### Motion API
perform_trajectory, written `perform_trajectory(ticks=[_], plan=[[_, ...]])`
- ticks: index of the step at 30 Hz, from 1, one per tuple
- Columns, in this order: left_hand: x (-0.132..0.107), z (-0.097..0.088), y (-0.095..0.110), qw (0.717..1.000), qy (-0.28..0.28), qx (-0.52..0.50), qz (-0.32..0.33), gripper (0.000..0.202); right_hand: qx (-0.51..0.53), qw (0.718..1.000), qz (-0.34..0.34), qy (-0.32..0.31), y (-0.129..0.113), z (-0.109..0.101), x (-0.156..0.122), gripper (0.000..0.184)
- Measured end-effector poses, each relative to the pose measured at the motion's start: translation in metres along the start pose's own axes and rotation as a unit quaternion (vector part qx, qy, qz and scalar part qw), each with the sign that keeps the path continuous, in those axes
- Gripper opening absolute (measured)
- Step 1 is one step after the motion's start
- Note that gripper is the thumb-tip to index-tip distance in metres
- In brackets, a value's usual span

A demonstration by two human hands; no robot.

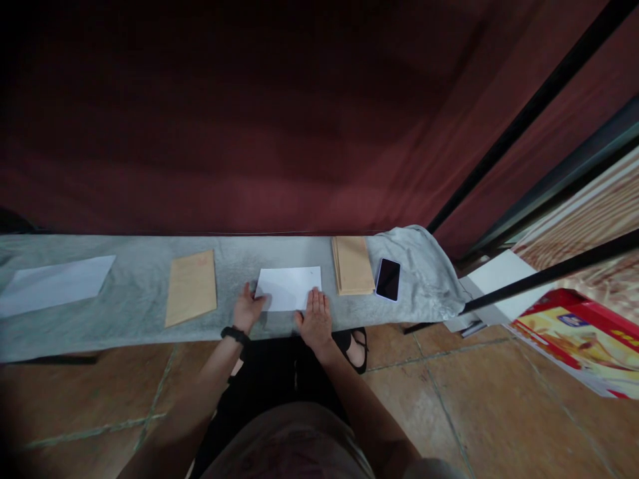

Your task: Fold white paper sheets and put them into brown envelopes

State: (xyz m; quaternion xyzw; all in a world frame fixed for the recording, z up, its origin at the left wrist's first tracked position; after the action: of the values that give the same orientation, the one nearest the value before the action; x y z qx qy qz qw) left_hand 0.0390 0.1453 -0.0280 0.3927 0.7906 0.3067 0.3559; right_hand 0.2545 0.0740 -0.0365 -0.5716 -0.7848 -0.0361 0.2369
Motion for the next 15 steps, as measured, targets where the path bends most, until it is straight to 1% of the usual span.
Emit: perform_trajectory(ticks=[1,2,4,6,7,8,9,10,11,13,14,15], plan=[[0.001,0.001,-0.004,0.996,-0.024,-0.076,-0.033,0.078,0.01,1.0,0.001,-0.001,-0.002,-0.001,0.001,0.07],[0.001,0.003,-0.005,0.987,-0.046,-0.145,-0.058,0.08,0.025,1.0,0.0,-0.004,-0.005,-0.001,0.003,0.071],[-0.007,0.006,0.002,0.964,-0.086,-0.241,-0.072,0.082,0.069,0.997,-0.007,-0.013,-0.014,-0.002,0.011,0.072],[-0.02,0.007,0.02,0.948,-0.124,-0.289,-0.047,0.082,0.144,0.989,-0.008,-0.01,-0.023,-0.005,0.025,0.067],[-0.028,0.005,0.03,0.94,-0.144,-0.308,-0.029,0.08,0.196,0.981,-0.002,0.003,-0.026,-0.008,0.034,0.061],[-0.035,0.004,0.04,0.929,-0.165,-0.331,-0.013,0.077,0.259,0.965,0.01,0.024,-0.028,-0.013,0.043,0.055],[-0.041,0.002,0.047,0.916,-0.182,-0.358,-0.005,0.073,0.331,0.941,0.034,0.059,-0.026,-0.02,0.053,0.049],[-0.046,-0.001,0.051,0.903,-0.194,-0.383,-0.006,0.069,0.41,0.905,0.06,0.096,-0.024,-0.026,0.061,0.046],[-0.048,-0.003,0.051,0.894,-0.198,-0.402,-0.016,0.067,0.493,0.856,0.086,0.131,-0.022,-0.03,0.069,0.045],[-0.051,-0.001,0.042,0.888,-0.198,-0.411,-0.054,0.066,0.643,0.728,0.143,0.19,-0.018,-0.03,0.079,0.049],[-0.052,0.004,0.036,0.888,-0.206,-0.404,-0.07,0.066,0.696,0.667,0.163,0.209,-0.017,-0.028,0.082,0.052],[-0.054,0.01,0.03,0.888,-0.221,-0.396,-0.079,0.066,0.729,0.621,0.18,0.224,-0.017,-0.024,0.082,0.053]])
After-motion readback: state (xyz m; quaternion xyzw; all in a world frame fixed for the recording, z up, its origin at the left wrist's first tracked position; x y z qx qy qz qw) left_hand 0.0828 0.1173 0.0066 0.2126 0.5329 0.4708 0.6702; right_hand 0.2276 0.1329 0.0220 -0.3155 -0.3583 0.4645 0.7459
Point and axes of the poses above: each hand's wrist, its own x-axis towards the middle knuckle, its own z-axis out of the palm, y = z × x, the point moved 10 cm from there along x, towards the middle knuckle, and after that the axes turned 14 degrees about -z, right-handed, at the moved point
